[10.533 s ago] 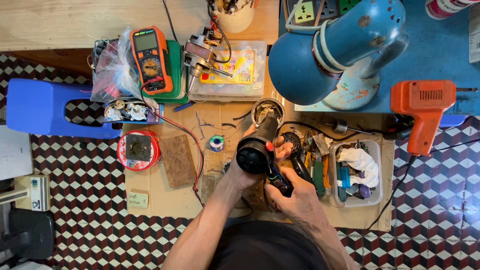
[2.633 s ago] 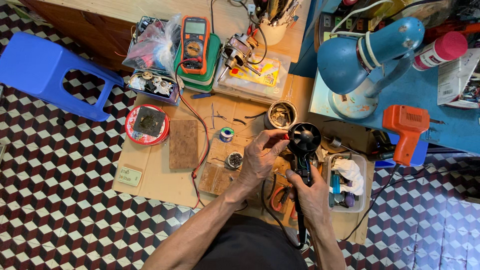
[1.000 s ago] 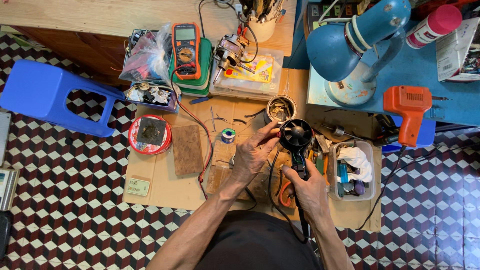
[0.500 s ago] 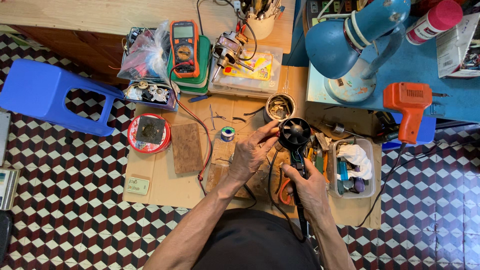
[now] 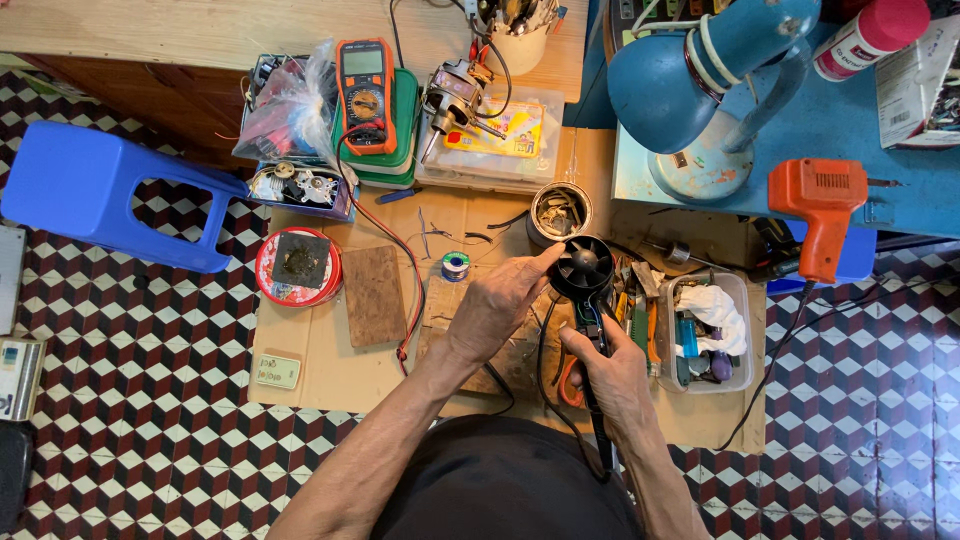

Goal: The person disassembles a hair dryer at a workbench, removing the rear fan cover and handling the fan wheel and internal parts, then reattaches the housing and reassembles the hair dryer, pressing the switch and checking the assembled unit by hand.

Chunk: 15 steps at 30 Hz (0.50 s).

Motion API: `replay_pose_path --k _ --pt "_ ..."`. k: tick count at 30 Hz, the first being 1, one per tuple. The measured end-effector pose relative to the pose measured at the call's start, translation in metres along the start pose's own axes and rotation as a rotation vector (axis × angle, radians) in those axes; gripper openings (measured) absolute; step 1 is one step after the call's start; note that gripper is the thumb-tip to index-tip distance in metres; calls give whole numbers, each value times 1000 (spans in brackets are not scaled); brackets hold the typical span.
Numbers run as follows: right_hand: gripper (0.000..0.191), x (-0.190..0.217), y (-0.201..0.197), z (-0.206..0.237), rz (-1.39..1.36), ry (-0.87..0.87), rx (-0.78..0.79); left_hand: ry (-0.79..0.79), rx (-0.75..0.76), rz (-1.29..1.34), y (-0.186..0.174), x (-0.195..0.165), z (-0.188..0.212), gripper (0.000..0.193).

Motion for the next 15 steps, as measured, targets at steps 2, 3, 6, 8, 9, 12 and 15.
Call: replay_pose_path --k 2,3,6,8,9,12,15 --pt "30 0 -1 -1 15 0 -4 10 22 -16 0 -1 -3 53" --pt "30 0 -1 -1 17 -4 -5 15 34 -23 1 -1 -4 52" --pt "29 -1 0 -2 -11 10 3 -112 115 20 5 8 -10 41" --pt "29 -2 2 -2 -103 21 37 -82 55 64 -1 7 -12 37" --pt "28 -2 3 -3 -183 25 63 -66 28 87 -2 6 -13 35" --pt "29 -6 1 -4 -326 89 108 -219 81 215 8 16 -16 28" --pt "29 -8 -4 -7 -384 127 138 26 20 142 6 3 -28 22"
Point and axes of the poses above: each hand's wrist, its own z-axis away from the middle knuckle, its own y-axis out of the palm, x = y × z, the point moved 7 cm from there along -z, towards the middle knuckle
